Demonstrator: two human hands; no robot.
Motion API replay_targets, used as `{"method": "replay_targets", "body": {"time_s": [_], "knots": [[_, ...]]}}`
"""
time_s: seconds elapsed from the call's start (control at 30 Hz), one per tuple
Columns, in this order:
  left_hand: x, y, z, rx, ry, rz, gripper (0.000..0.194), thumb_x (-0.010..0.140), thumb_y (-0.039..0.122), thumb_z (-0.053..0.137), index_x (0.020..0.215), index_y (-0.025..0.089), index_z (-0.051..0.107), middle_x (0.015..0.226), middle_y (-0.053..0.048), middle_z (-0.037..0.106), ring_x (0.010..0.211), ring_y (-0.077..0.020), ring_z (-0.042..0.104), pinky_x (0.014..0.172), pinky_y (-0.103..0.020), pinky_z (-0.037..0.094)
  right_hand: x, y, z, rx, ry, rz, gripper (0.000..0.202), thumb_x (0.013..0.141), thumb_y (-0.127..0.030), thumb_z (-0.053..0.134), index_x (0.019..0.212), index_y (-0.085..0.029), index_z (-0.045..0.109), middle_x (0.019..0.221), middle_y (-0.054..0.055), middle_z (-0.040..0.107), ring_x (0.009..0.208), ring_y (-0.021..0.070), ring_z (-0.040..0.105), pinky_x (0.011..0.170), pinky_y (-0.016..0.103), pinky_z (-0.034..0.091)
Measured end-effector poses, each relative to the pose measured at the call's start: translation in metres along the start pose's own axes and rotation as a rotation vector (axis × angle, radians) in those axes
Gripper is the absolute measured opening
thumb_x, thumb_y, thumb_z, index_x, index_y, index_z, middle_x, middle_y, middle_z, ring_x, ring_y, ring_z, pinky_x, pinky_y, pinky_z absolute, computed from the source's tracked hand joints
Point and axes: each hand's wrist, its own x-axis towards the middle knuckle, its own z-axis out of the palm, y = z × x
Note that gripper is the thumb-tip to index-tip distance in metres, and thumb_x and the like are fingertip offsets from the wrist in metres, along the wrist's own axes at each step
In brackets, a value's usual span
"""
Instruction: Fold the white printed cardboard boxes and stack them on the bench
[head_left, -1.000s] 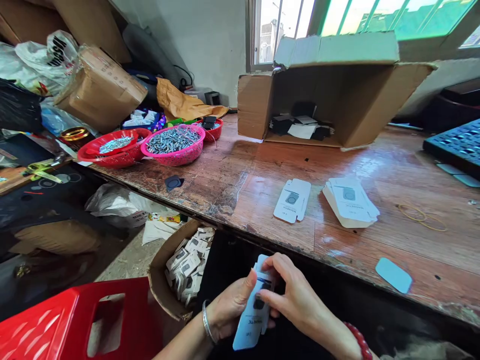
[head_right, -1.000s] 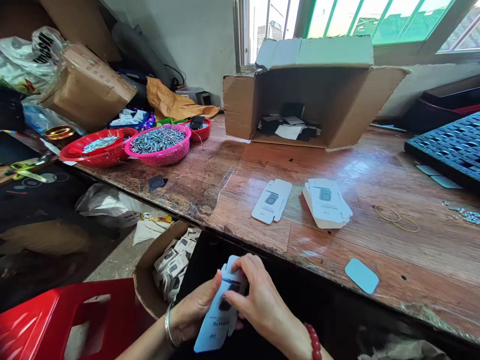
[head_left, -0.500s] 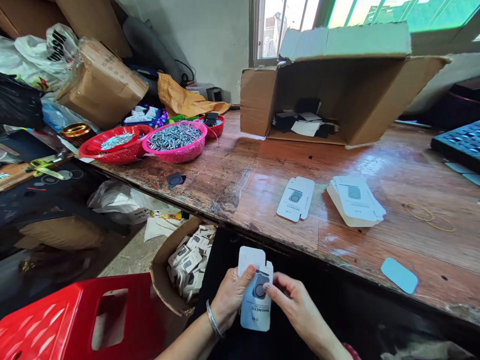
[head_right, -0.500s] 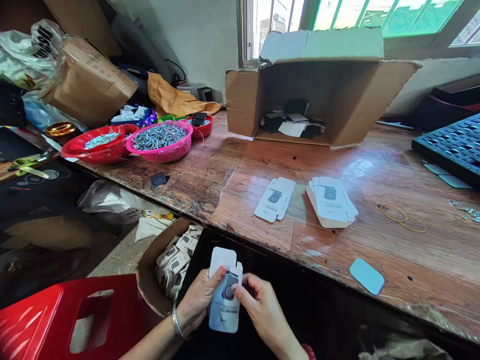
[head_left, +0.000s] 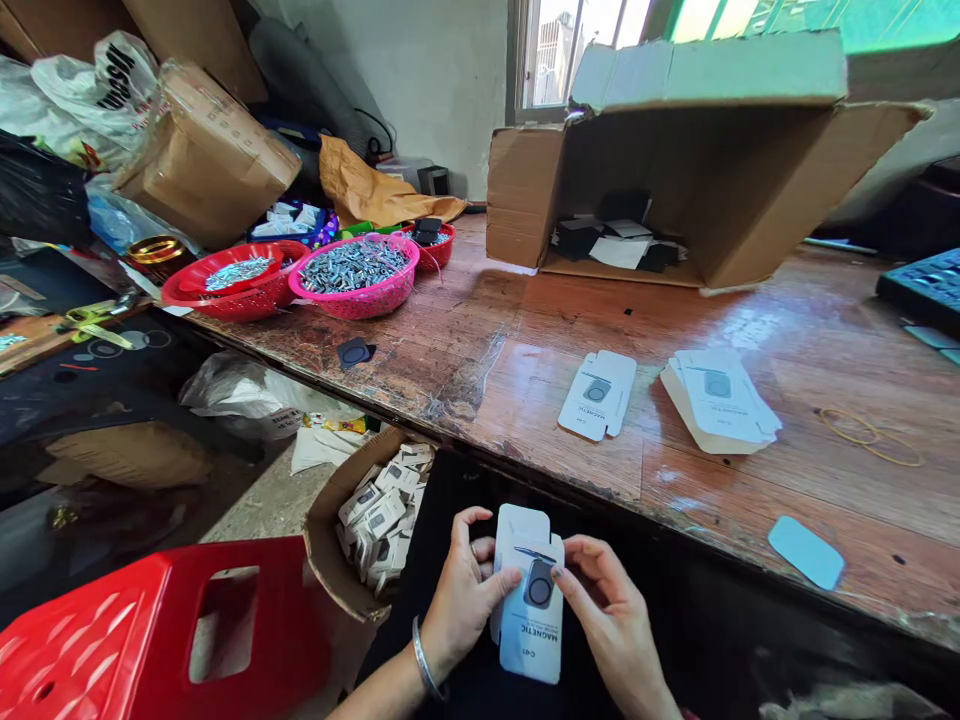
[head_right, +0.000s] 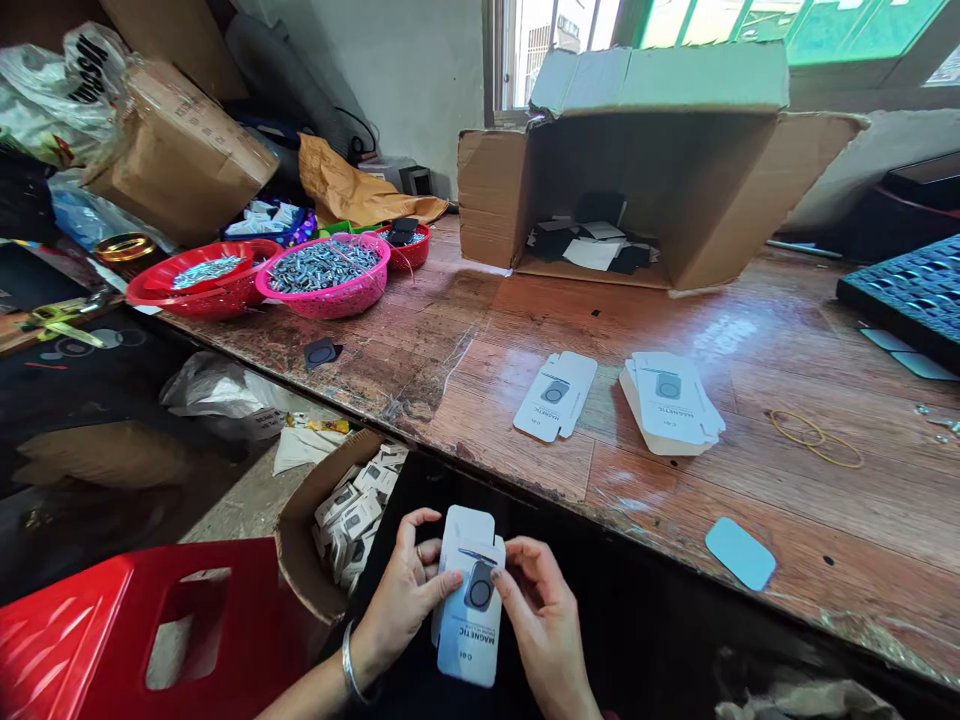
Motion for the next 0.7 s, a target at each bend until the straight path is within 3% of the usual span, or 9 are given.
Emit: {"method": "replay_targets", "body": {"time_s": [0.1, 0.27, 0.47, 0.6, 0.7], "knots": [[-0.003, -0.001, 0.002, 0.04, 0.002, 0.1, 0.06, 0.068, 0.03, 0.082, 0.118, 0.025, 0.049, 0.103, -0.005, 0.066, 0.078, -0.0188, 0.068, 0.071, -0.03, 0.053, 0.003, -0.001, -0.003, 0.048, 0.013, -0.029, 0.026, 0.082, -0.039, 0.071, 0.101, -0.021, 0.07, 0.093, 0.007, 0.076, 0.085, 0.0217, 0.073, 0.074, 0.029, 0.061], [-0.005, -0.01, -0.008, 0.076, -0.058, 0.136, 0.047, 0.07, 0.034, 0.081, 0.11, 0.02, 0.061, 0.099, -0.006, 0.068, 0.09, -0.0215, 0.065, 0.082, -0.031, 0.05, 0.005, 0.002, -0.007, 0.015, -0.068, 0.05, 0.03, 0.081, -0.047, 0.071, 0.095, -0.02, 0.074, 0.09, 0.008, 0.076, 0.084, 0.0244, 0.072, 0.074, 0.032, 0.061], [-0.017, -0.014, -0.018, 0.235, -0.067, 0.098, 0.033, 0.073, 0.046, 0.077, 0.081, 0.017, 0.063, 0.073, 0.001, 0.061, 0.068, -0.0144, 0.054, 0.063, -0.023, 0.041, 0.003, -0.005, -0.006, -0.075, -0.226, 0.07, 0.038, 0.086, -0.05, 0.062, 0.068, -0.017, 0.066, 0.07, 0.001, 0.06, 0.064, 0.0156, 0.056, 0.058, 0.025, 0.049], [-0.02, -0.007, -0.016, 0.34, -0.017, 0.123, 0.035, 0.076, 0.049, 0.073, 0.071, 0.017, 0.06, 0.063, 0.003, 0.053, 0.059, -0.0116, 0.046, 0.057, -0.022, 0.035, 0.004, -0.014, -0.007, -0.111, -0.296, 0.032, 0.037, 0.089, -0.046, 0.059, 0.067, -0.018, 0.063, 0.076, 0.003, 0.059, 0.071, 0.0166, 0.056, 0.064, 0.026, 0.047], [-0.02, -0.001, -0.012, 0.318, -0.04, 0.118, 0.033, 0.077, 0.048, 0.072, 0.074, 0.017, 0.061, 0.066, 0.001, 0.059, 0.063, -0.0131, 0.053, 0.06, -0.022, 0.038, 0.008, -0.02, -0.008, -0.049, -0.261, 0.099, 0.03, 0.085, -0.047, 0.065, 0.077, -0.019, 0.064, 0.073, 0.001, 0.059, 0.068, 0.016, 0.055, 0.062, 0.026, 0.048]]}}
